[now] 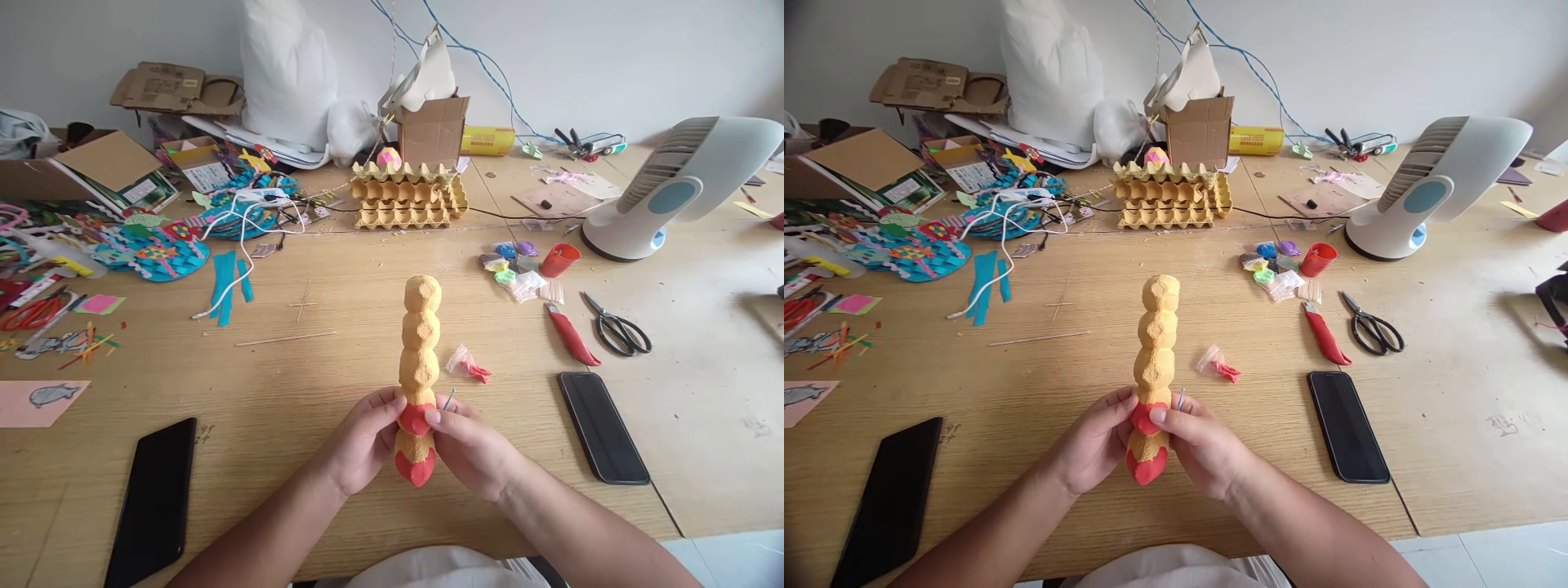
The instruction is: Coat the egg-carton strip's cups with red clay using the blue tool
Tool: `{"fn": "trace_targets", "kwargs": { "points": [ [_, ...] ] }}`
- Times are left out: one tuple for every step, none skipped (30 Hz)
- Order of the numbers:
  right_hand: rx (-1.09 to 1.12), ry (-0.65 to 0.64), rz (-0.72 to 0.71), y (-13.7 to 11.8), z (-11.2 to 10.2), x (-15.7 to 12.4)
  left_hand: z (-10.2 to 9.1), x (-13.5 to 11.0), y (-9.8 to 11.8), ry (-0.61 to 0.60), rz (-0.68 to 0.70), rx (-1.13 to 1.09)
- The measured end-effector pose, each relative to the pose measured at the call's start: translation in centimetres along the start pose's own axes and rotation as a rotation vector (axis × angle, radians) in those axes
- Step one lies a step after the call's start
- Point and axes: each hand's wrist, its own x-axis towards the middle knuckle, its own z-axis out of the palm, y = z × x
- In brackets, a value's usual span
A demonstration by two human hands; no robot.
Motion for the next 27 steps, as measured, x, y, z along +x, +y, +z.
{"fn": "trace_targets", "kwargs": {
  "points": [
    [-0.004,0.002,0.002,0.0,-0.1,0.0,0.1,0.0,0.0,0.001,0.002,0.005],
    [-0.006,0.006,0.003,0.1,-0.1,0.1,0.2,0.0,0.0,-0.001,0.008,0.010],
    [-0.006,0.013,0.001,0.1,-0.2,0.1,0.3,0.0,0.0,-0.008,0.018,0.015],
    [-0.007,0.021,0.000,0.1,-0.2,0.2,0.4,0.0,0.1,-0.018,0.032,0.019],
    [-0.011,0.026,-0.002,0.1,-0.3,0.3,0.5,0.0,0.1,-0.032,0.047,0.023],
    [-0.016,0.031,-0.006,0.0,-0.3,0.3,0.6,-0.1,0.2,-0.051,0.061,0.029],
    [-0.024,0.037,-0.013,0.0,-0.3,0.4,0.7,-0.1,0.2,-0.071,0.074,0.036],
    [-0.034,0.041,-0.023,0.0,-0.2,0.4,0.8,-0.1,0.3,-0.086,0.083,0.044],
    [-0.046,0.042,-0.033,0.0,-0.2,0.4,0.8,-0.2,0.3,-0.091,0.087,0.056],
    [-0.058,0.040,-0.045,0.1,-0.2,0.5,0.9,-0.2,0.4,-0.085,0.086,0.072],
    [-0.071,0.034,-0.056,0.1,-0.1,0.5,0.9,-0.2,0.4,-0.068,0.088,0.088],
    [-0.086,0.027,-0.065,0.1,-0.1,0.5,0.9,-0.2,0.3,-0.043,0.092,0.105],
    [-0.097,0.022,-0.073,0.2,-0.1,0.4,0.9,-0.2,0.3,-0.020,0.099,0.120],
    [-0.103,0.026,-0.082,0.3,-0.1,0.4,0.9,-0.2,0.2,-0.005,0.111,0.136],
    [-0.104,0.035,-0.091,0.4,-0.1,0.3,0.9,-0.2,0.1,0.005,0.128,0.150],
    [-0.103,0.049,-0.102,0.4,-0.1,0.3,0.9,-0.1,0.0,0.010,0.147,0.164],
    [-0.101,0.064,-0.111,0.5,-0.1,0.3,0.9,-0.1,-0.2,0.013,0.164,0.177],
    [-0.099,0.076,-0.119,0.6,-0.1,0.2,0.8,-0.1,-0.3,0.017,0.180,0.191],
    [-0.100,0.082,-0.123,0.6,-0.2,0.2,0.8,-0.1,-0.5,0.024,0.197,0.203],
    [-0.102,0.083,-0.125,0.7,-0.2,0.2,0.8,-0.1,-0.6,0.032,0.213,0.214],
    [-0.104,0.083,-0.124,0.7,-0.2,0.2,0.7,-0.2,-0.7,0.038,0.227,0.223],
    [-0.105,0.083,-0.124,0.7,-0.2,0.2,0.7,-0.2,-0.8,0.040,0.235,0.229],
    [-0.106,0.084,-0.126,0.7,-0.2,0.2,0.6,-0.3,-0.8,0.032,0.236,0.230],
    [-0.107,0.083,-0.129,0.6,-0.2,0.2,0.6,-0.3,-0.8,0.015,0.233,0.226],
    [-0.108,0.082,-0.132,0.6,-0.1,0.2,0.6,-0.4,-0.7,-0.007,0.225,0.217],
    [-0.110,0.079,-0.136,0.5,-0.1,0.2,0.6,-0.4,-0.7,-0.030,0.217,0.206],
    [-0.112,0.072,-0.139,0.5,-0.1,0.1,0.6,-0.4,-0.6,-0.045,0.210,0.197]
  ]
}}
